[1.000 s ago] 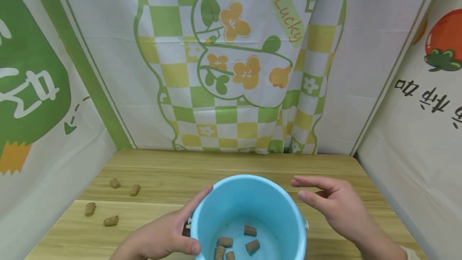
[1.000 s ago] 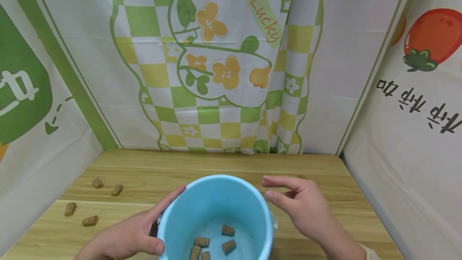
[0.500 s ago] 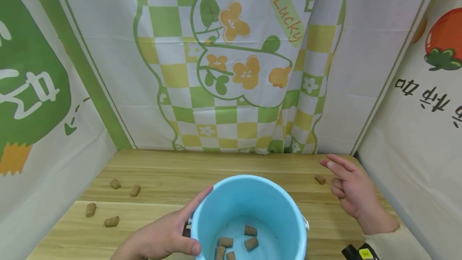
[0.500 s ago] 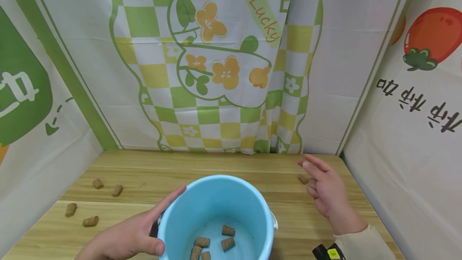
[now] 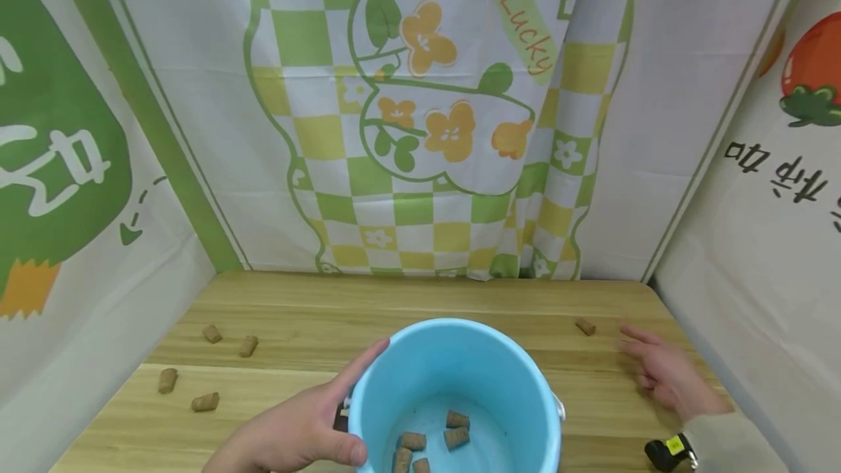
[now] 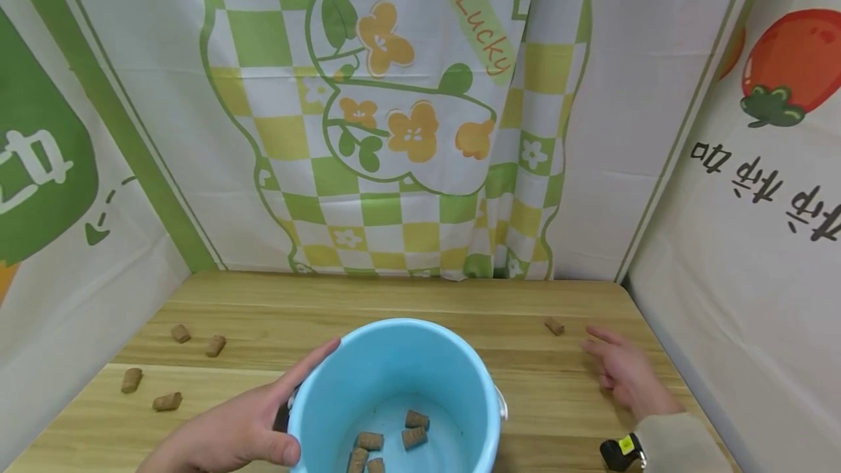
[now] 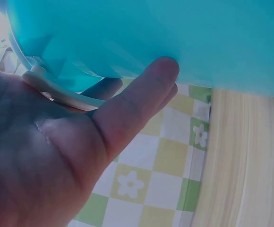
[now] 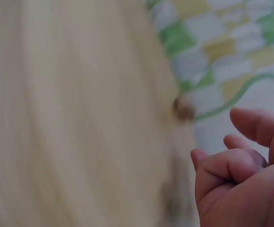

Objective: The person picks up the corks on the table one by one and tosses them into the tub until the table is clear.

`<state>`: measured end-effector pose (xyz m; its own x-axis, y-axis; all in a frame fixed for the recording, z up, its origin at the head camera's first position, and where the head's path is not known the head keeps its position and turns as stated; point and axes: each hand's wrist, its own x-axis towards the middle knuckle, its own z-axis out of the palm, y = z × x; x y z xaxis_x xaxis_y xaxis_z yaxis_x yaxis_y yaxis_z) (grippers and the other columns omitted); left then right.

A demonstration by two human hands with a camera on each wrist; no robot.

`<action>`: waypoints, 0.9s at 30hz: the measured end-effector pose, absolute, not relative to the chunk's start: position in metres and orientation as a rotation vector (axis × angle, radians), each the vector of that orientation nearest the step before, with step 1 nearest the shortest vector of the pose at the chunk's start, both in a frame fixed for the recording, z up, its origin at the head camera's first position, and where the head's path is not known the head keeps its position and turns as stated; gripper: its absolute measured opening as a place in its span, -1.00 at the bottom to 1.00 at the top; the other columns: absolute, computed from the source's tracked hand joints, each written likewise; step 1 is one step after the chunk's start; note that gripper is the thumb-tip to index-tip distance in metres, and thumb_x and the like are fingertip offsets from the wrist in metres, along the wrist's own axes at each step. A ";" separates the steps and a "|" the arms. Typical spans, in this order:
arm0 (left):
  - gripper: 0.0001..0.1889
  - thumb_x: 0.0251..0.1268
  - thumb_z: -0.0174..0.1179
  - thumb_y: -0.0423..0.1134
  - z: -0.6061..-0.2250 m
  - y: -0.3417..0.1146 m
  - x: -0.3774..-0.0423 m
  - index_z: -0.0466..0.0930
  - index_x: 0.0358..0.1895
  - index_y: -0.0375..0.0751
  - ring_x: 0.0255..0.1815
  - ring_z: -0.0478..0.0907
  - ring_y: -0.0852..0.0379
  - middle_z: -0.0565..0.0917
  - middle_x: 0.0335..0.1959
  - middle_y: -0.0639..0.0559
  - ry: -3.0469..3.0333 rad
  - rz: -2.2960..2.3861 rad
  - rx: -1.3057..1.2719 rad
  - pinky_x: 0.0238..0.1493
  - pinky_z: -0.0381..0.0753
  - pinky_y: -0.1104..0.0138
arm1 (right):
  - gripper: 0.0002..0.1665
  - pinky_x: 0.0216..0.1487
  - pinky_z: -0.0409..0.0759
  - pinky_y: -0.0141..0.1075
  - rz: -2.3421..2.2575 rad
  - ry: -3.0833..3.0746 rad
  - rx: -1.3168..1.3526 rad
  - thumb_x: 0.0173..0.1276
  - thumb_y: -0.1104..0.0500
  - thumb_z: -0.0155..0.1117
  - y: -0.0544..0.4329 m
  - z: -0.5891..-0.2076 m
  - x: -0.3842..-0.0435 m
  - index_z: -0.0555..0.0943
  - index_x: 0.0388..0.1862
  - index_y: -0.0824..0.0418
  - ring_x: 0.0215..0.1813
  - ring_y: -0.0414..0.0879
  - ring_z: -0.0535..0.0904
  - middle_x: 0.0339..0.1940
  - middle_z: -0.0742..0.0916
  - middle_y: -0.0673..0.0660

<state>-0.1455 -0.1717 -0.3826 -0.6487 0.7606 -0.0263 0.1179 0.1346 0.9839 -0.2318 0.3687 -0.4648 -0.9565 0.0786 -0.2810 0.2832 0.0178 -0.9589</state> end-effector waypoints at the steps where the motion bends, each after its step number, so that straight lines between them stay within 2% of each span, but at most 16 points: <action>1: 0.13 0.23 0.40 0.09 -0.383 -0.172 -0.146 -0.36 0.61 0.34 0.23 0.44 -0.21 0.20 0.44 -0.29 1.881 1.548 0.835 0.07 0.56 0.16 | -0.18 -0.65 0.31 -0.44 -2.026 2.169 0.399 0.53 0.23 0.15 0.373 -0.469 -0.233 -0.01 0.59 0.37 -0.68 -0.34 0.24 0.21 0.48 0.24; 3: 0.14 0.22 0.41 0.09 -0.383 -0.172 -0.146 -0.36 0.61 0.33 0.22 0.44 -0.21 0.21 0.43 -0.30 1.888 1.542 0.837 0.07 0.56 0.16 | -0.19 -0.64 0.33 -0.44 -1.976 2.216 0.429 0.51 0.26 0.14 0.379 -0.476 -0.235 0.01 0.58 0.39 -0.67 -0.35 0.26 0.13 0.54 0.23; 5: 0.14 0.23 0.41 0.06 -0.383 -0.172 -0.146 -0.36 0.61 0.33 0.23 0.44 -0.22 0.20 0.44 -0.30 1.889 1.543 0.852 0.07 0.56 0.16 | -0.18 -0.63 0.34 -0.45 -1.959 2.235 0.430 0.49 0.29 0.15 0.383 -0.480 -0.238 0.00 0.58 0.41 -0.67 -0.36 0.26 0.25 0.49 0.34; 8: 0.13 0.23 0.41 0.03 -0.382 -0.172 -0.147 -0.35 0.61 0.35 0.22 0.44 -0.23 0.20 0.44 -0.31 1.897 1.544 0.874 0.07 0.56 0.16 | -0.13 -0.62 0.34 -0.48 -1.984 2.203 0.426 0.45 0.33 0.17 0.384 -0.482 -0.242 -0.03 0.59 0.37 -0.64 -0.37 0.26 0.47 0.23 0.47; 11: 0.12 0.24 0.40 0.03 -0.382 -0.171 -0.147 -0.35 0.61 0.36 0.23 0.44 -0.23 0.19 0.44 -0.31 1.889 1.544 0.872 0.07 0.56 0.15 | -0.10 -0.62 0.34 -0.49 -1.976 2.203 0.415 0.43 0.34 0.18 0.381 -0.482 -0.244 -0.04 0.60 0.35 -0.64 -0.38 0.25 0.54 0.07 0.48; 17: 0.14 0.24 0.41 0.05 -0.382 -0.172 -0.146 -0.37 0.62 0.30 0.23 0.44 -0.24 0.20 0.44 -0.32 1.885 1.551 0.868 0.06 0.56 0.15 | -0.11 -0.62 0.34 -0.49 -1.953 2.257 0.379 0.42 0.37 0.20 0.377 -0.486 -0.254 -0.01 0.60 0.34 -0.64 -0.37 0.25 0.55 0.07 0.46; 23: 0.15 0.24 0.40 0.07 -0.380 -0.171 -0.146 -0.38 0.62 0.24 0.21 0.46 -0.23 0.20 0.43 -0.33 1.886 1.553 0.873 0.05 0.58 0.14 | -0.10 -0.59 0.34 -0.46 -1.908 2.270 0.362 0.45 0.31 0.21 0.375 -0.488 -0.263 -0.01 0.62 0.28 -0.64 -0.34 0.22 0.59 0.04 0.39; 27: 0.14 0.23 0.39 0.10 -0.382 -0.171 -0.147 -0.38 0.62 0.31 0.22 0.46 -0.21 0.21 0.43 -0.32 1.875 1.548 0.851 0.07 0.57 0.13 | -0.10 -0.59 0.32 -0.46 -1.895 2.254 0.360 0.47 0.28 0.21 0.374 -0.487 -0.268 -0.02 0.63 0.24 -0.65 -0.33 0.20 0.61 0.01 0.33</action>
<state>-0.1473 -0.1706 -0.3818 -0.6430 0.7655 -0.0242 0.1209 0.1327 0.9838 -0.2680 0.3742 -0.4870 -0.9556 0.0717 -0.2859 0.2940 0.1614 -0.9421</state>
